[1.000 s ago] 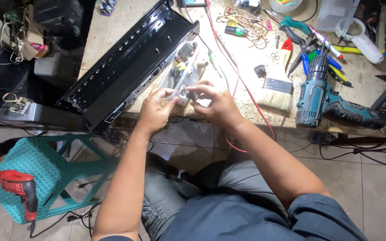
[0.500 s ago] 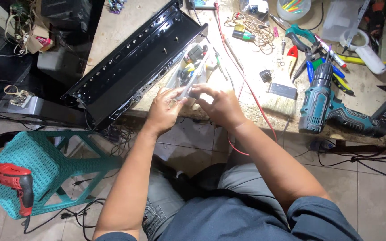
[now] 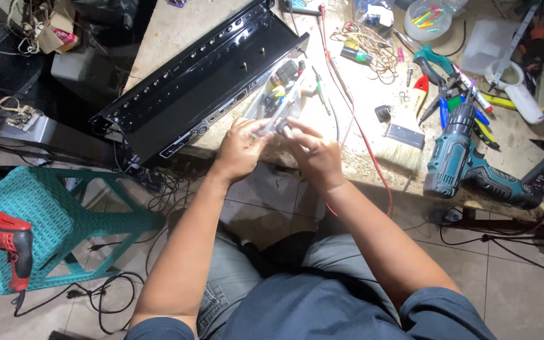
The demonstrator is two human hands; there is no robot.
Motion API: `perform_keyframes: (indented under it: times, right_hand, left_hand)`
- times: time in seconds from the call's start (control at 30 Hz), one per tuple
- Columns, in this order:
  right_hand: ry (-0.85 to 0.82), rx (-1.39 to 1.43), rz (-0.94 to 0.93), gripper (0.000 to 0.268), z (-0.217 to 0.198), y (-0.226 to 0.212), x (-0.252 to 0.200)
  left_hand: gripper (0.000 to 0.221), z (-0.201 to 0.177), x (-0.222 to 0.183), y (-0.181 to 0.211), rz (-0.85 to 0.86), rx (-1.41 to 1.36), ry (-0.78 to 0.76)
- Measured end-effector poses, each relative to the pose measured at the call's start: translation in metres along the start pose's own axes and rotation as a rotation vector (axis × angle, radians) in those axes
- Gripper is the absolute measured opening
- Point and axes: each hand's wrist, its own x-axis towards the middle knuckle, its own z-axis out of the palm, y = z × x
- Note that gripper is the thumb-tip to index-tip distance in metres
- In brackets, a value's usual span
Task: Disassembling an electronic device using a power drill and inspecting components on a repair bench.
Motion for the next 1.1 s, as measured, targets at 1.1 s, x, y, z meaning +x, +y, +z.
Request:
perform_keyframes:
  times: [1.1]
  right_hand:
    - [0.088, -0.041, -0.284, 0.016, 0.035, 0.034, -0.019]
  left_hand:
    - [0.026, -0.002, 0.006, 0.0, -0.008, -0.068, -0.075]
